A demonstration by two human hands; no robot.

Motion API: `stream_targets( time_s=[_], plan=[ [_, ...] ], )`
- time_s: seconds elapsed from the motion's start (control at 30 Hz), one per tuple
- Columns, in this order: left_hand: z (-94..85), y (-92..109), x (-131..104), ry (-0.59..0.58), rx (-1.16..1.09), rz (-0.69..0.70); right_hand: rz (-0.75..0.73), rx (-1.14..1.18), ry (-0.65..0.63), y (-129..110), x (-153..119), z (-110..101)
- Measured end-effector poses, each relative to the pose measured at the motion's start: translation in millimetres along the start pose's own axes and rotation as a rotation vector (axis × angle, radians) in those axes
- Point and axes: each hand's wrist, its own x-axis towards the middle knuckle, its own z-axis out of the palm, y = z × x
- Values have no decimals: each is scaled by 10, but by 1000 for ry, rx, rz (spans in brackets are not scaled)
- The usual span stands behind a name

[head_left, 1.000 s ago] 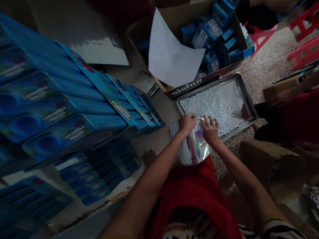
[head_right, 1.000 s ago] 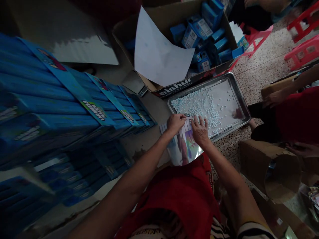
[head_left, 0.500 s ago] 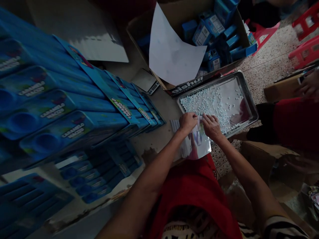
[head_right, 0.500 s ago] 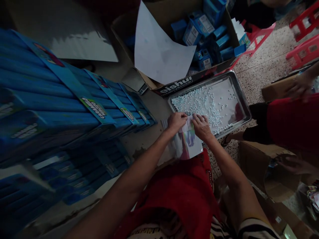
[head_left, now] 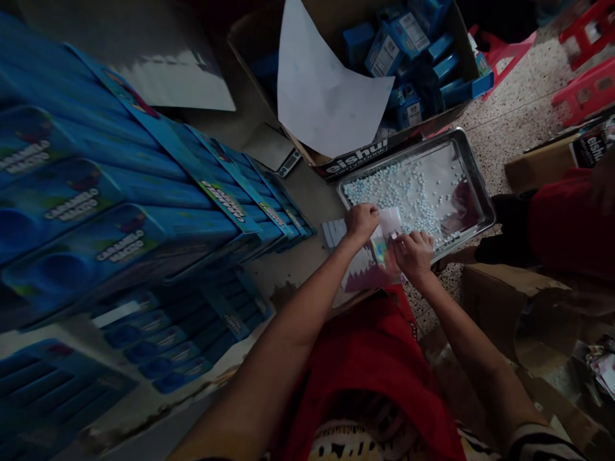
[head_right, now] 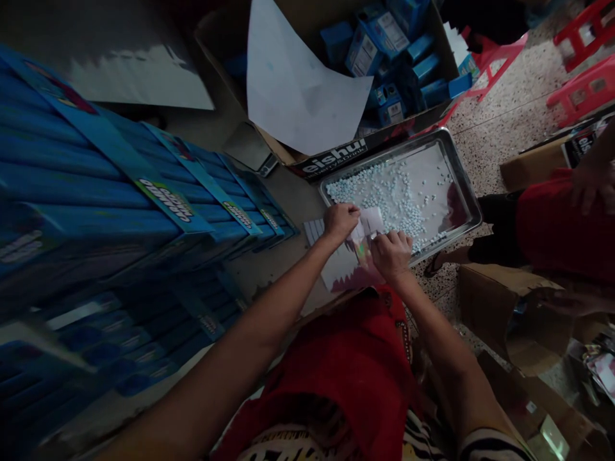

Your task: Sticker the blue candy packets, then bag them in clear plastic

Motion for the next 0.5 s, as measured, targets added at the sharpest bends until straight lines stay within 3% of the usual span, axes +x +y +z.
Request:
stream_targets(
  time_s=[0.13, 0.23, 0.3, 0.43, 0.5],
  plan=[
    [-13, -80, -42, 153, -102, 177, 229, 348, -39, -92, -183, -259],
    [-48, -183, -347, 204, -370, 189, 413, 761, -107, -187, -338, -500],
    [-79, -266, -646, 35, -654, 86, 482, 973, -120, -281, -443, -661],
    [-194, -434, -1251, -461, -1139, -40, 528, 1179, -136, -529, -673, -916],
    [-279, -498, -1492, -546, -1234, -8, 516, 1217, -148, -658, -799, -990]
  ],
)
